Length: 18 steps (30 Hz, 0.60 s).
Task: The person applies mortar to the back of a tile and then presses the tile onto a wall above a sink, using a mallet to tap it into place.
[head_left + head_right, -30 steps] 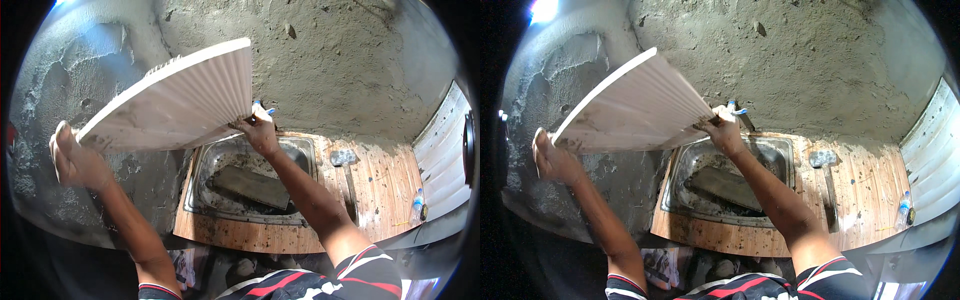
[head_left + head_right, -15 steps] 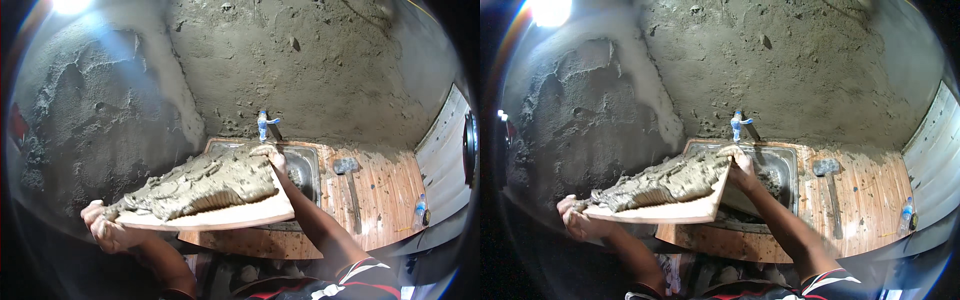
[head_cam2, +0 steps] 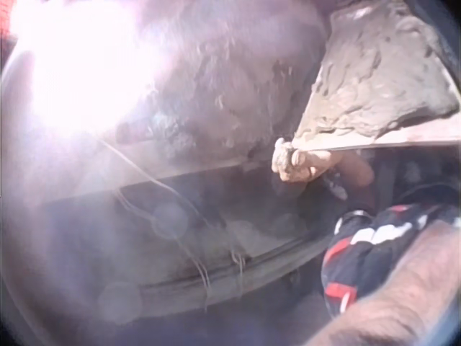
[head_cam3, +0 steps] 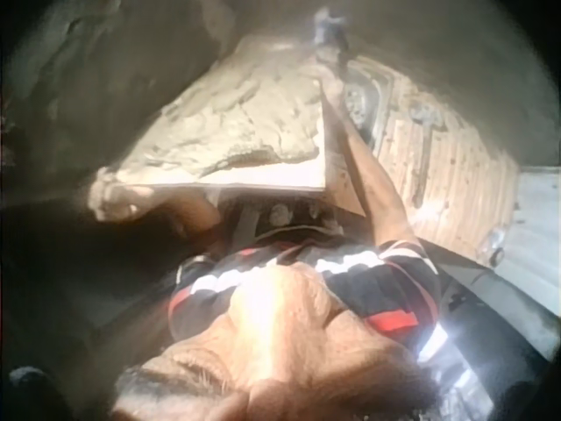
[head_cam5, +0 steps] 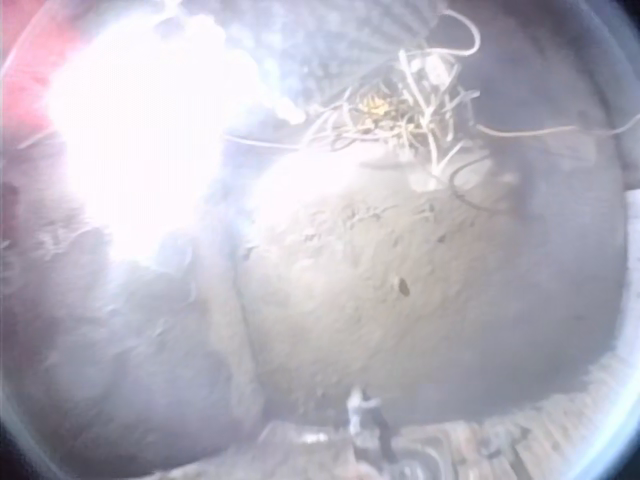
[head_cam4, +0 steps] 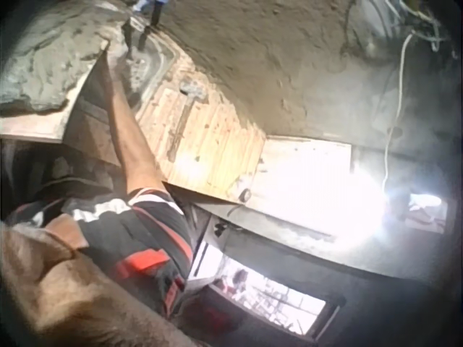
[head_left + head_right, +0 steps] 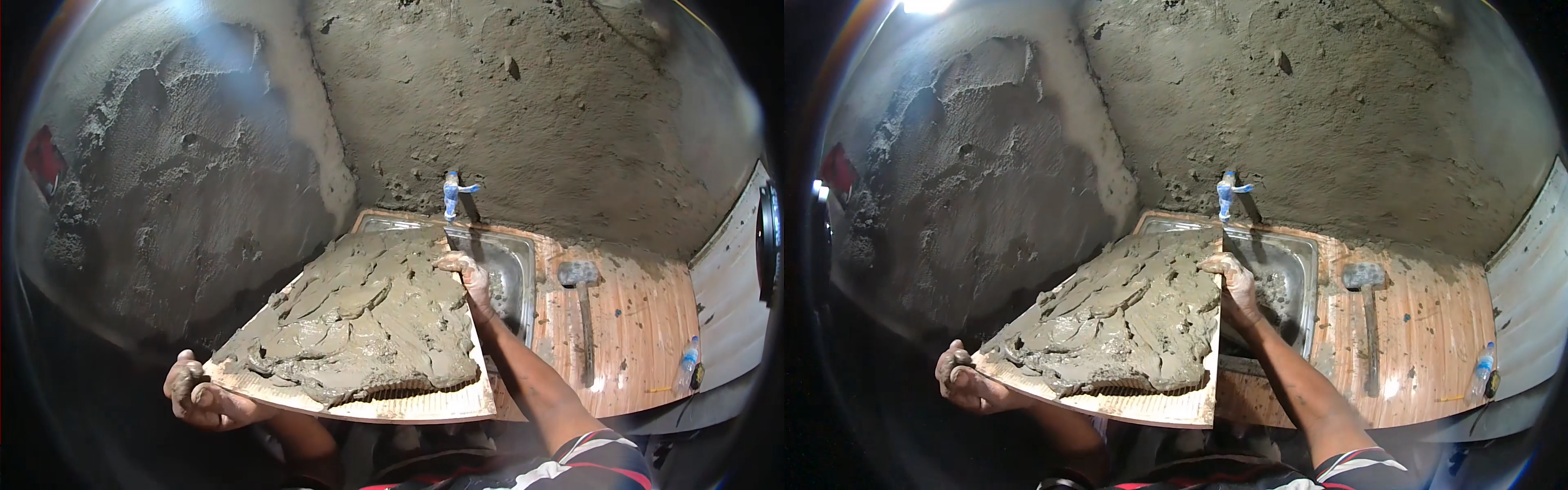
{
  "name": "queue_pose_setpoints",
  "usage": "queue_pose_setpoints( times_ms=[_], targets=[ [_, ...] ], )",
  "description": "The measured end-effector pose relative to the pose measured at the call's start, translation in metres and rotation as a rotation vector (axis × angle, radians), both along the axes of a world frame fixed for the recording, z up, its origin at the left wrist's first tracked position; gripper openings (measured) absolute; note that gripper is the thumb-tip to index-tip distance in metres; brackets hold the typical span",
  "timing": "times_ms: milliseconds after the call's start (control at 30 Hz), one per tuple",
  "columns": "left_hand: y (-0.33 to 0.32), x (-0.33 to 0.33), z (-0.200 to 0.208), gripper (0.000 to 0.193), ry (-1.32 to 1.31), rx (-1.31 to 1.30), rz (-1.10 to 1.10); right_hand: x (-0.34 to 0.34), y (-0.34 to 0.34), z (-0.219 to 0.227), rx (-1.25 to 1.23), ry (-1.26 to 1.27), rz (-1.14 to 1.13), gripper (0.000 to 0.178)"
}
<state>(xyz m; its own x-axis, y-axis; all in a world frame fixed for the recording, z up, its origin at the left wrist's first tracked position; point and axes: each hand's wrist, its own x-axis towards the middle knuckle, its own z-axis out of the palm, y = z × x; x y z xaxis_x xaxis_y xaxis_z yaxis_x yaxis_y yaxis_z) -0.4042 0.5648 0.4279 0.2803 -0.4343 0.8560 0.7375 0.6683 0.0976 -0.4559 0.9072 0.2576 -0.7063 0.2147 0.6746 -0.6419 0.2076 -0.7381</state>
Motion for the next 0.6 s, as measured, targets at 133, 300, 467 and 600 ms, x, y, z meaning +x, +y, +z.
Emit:
queue_pose_setpoints(
  times_ms=[133,300,467,600],
  targets=[
    [-0.004,0.013,-0.011,0.039,-0.071,-0.054,-0.032,0.007,-0.002,-0.011,-0.049,-0.034,0.029,0.015],
    [-0.003,0.038,-0.039,0.063,-0.25,0.209,-0.198,0.014,-0.003,-0.026,0.017,0.02,0.017,0.01],
    [-0.003,0.065,-0.056,0.077,-0.454,0.33,-0.29,0.027,-0.003,-0.046,-0.008,-0.081,0.029,0.022],
    [-0.001,0.09,-0.069,0.081,-0.572,0.329,-0.328,0.033,-0.004,-0.068,0.102,-0.043,-0.003,0.033]
  ],
)
